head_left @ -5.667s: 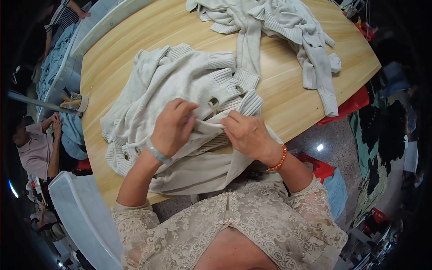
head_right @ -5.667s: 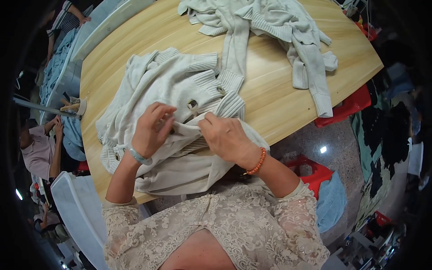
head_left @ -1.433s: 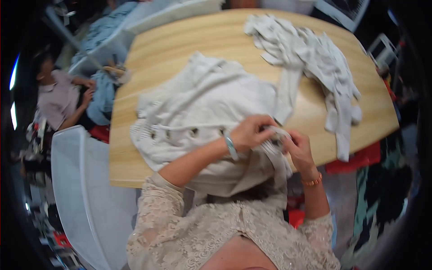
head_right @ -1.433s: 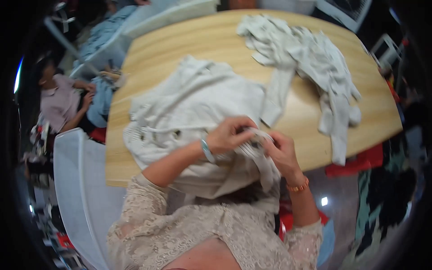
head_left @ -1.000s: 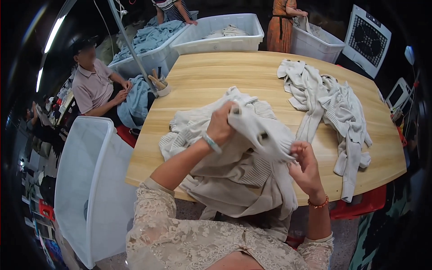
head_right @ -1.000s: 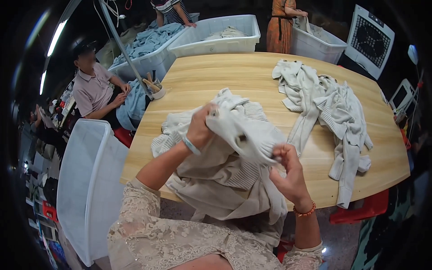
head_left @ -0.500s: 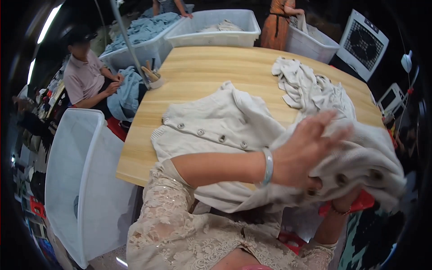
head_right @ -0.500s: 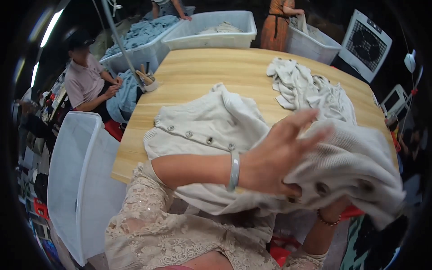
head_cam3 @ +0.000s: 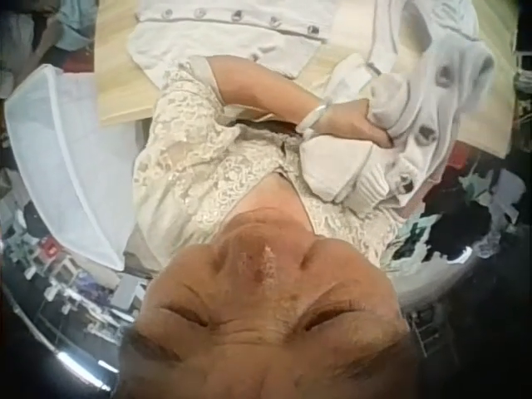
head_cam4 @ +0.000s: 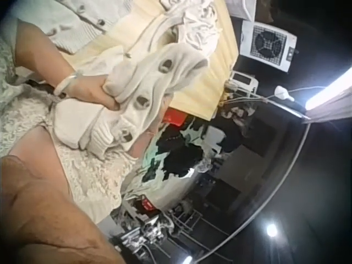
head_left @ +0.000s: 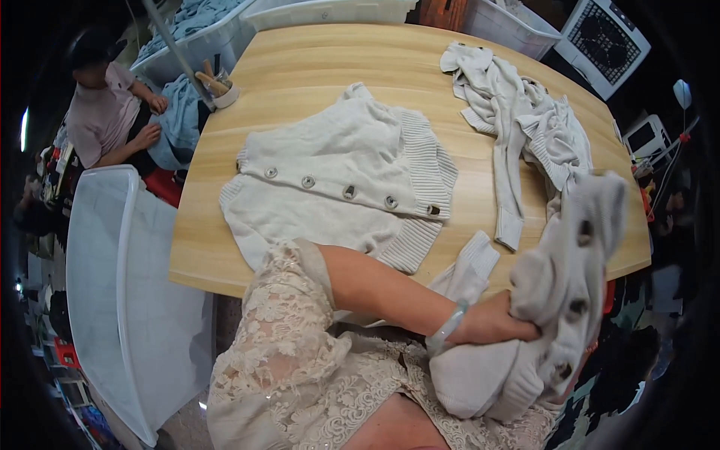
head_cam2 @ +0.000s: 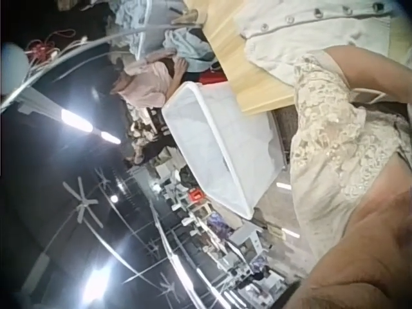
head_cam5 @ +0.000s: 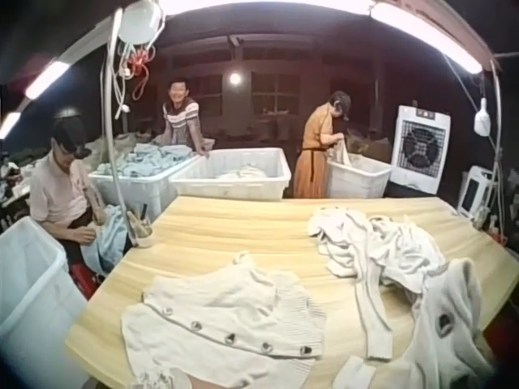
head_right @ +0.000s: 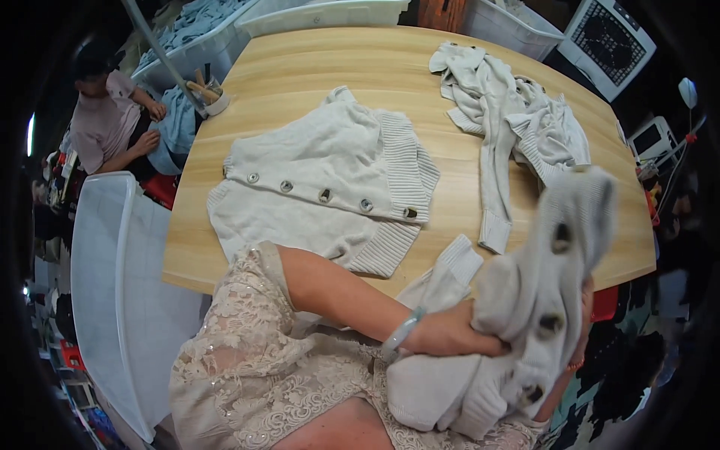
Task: Trimming excess threads from knitted sweaters using a pair of scissors.
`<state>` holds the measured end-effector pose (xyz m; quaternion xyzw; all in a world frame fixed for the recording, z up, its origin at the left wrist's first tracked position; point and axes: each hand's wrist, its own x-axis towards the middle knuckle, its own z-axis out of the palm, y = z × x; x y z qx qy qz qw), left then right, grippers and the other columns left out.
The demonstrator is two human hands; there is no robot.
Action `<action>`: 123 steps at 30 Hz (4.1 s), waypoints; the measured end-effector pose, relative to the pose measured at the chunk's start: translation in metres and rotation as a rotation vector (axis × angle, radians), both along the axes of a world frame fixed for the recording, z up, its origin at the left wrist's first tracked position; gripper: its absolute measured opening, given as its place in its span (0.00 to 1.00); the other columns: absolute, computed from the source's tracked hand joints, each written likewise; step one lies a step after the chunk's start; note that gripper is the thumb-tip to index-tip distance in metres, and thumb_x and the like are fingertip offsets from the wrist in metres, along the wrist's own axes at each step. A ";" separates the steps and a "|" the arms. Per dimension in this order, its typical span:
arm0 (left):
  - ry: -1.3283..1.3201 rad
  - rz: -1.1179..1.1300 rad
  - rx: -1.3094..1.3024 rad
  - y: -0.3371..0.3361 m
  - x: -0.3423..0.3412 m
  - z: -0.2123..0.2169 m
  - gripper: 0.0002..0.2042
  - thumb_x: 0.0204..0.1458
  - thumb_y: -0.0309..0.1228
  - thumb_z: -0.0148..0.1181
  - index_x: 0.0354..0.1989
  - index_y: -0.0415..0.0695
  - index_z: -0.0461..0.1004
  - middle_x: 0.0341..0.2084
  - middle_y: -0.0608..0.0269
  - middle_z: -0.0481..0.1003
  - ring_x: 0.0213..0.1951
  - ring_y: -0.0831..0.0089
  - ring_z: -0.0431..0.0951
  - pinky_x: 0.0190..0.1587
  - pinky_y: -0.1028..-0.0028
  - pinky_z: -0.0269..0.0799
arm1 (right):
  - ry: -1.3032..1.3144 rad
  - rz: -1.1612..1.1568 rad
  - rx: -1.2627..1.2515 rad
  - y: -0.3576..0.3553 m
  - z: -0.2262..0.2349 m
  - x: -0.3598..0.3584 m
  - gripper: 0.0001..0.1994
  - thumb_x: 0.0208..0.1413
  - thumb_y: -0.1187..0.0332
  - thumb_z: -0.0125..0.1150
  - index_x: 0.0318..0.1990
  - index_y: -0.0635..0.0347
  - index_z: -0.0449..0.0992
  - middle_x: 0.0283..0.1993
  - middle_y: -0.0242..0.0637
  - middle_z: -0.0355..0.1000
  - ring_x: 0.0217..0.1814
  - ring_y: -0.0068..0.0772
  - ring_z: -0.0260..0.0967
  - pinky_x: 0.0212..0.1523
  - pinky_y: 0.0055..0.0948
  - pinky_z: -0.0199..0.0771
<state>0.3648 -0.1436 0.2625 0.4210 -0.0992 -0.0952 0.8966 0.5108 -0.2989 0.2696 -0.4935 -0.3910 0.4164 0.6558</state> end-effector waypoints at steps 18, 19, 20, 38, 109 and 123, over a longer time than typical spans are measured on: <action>0.410 0.098 0.366 0.048 -0.042 -0.026 0.36 0.53 0.38 0.64 0.67 0.36 0.56 0.62 0.54 0.63 0.64 0.65 0.61 0.67 0.69 0.54 | -0.305 -0.173 -0.691 0.048 0.000 -0.005 0.11 0.57 0.69 0.60 0.36 0.72 0.80 0.35 0.26 0.76 0.39 0.14 0.65 0.36 0.23 0.71; 0.421 -0.006 0.275 0.054 -0.041 -0.025 0.45 0.48 0.47 0.65 0.68 0.33 0.51 0.66 0.46 0.57 0.68 0.58 0.55 0.69 0.69 0.50 | -0.396 -0.160 -0.644 0.051 0.003 -0.009 0.11 0.57 0.69 0.60 0.38 0.72 0.80 0.35 0.27 0.77 0.38 0.15 0.66 0.37 0.23 0.71; 0.433 0.028 0.264 0.059 -0.037 -0.023 0.45 0.48 0.47 0.65 0.68 0.33 0.51 0.66 0.46 0.57 0.68 0.58 0.55 0.69 0.69 0.50 | -0.484 -0.173 -0.600 0.048 0.003 -0.012 0.12 0.58 0.69 0.60 0.41 0.72 0.79 0.35 0.29 0.77 0.37 0.16 0.67 0.37 0.23 0.71; -0.189 0.846 1.133 0.378 0.018 0.051 0.14 0.54 0.36 0.63 0.43 0.39 0.79 0.41 0.59 0.80 0.45 0.71 0.78 0.49 0.74 0.72 | -0.536 -0.407 -0.508 0.079 -0.043 -0.009 0.15 0.56 0.71 0.63 0.51 0.64 0.76 0.35 0.31 0.77 0.32 0.16 0.70 0.29 0.17 0.69; 0.246 0.925 0.898 0.267 -0.212 -0.083 0.07 0.51 0.20 0.63 0.38 0.38 0.74 0.31 0.68 0.75 0.34 0.81 0.73 0.39 0.81 0.69 | -0.704 0.046 0.124 0.319 -0.120 -0.200 0.21 0.45 0.69 0.64 0.49 0.61 0.71 0.44 0.48 0.71 0.46 0.54 0.71 0.45 0.44 0.72; 0.177 0.987 1.042 0.298 -0.207 -0.085 0.04 0.49 0.20 0.61 0.34 0.38 0.77 0.29 0.68 0.75 0.32 0.82 0.73 0.36 0.79 0.70 | -0.638 0.013 -0.095 0.317 -0.120 -0.190 0.10 0.48 0.71 0.63 0.38 0.62 0.74 0.29 0.44 0.73 0.27 0.39 0.73 0.31 0.32 0.73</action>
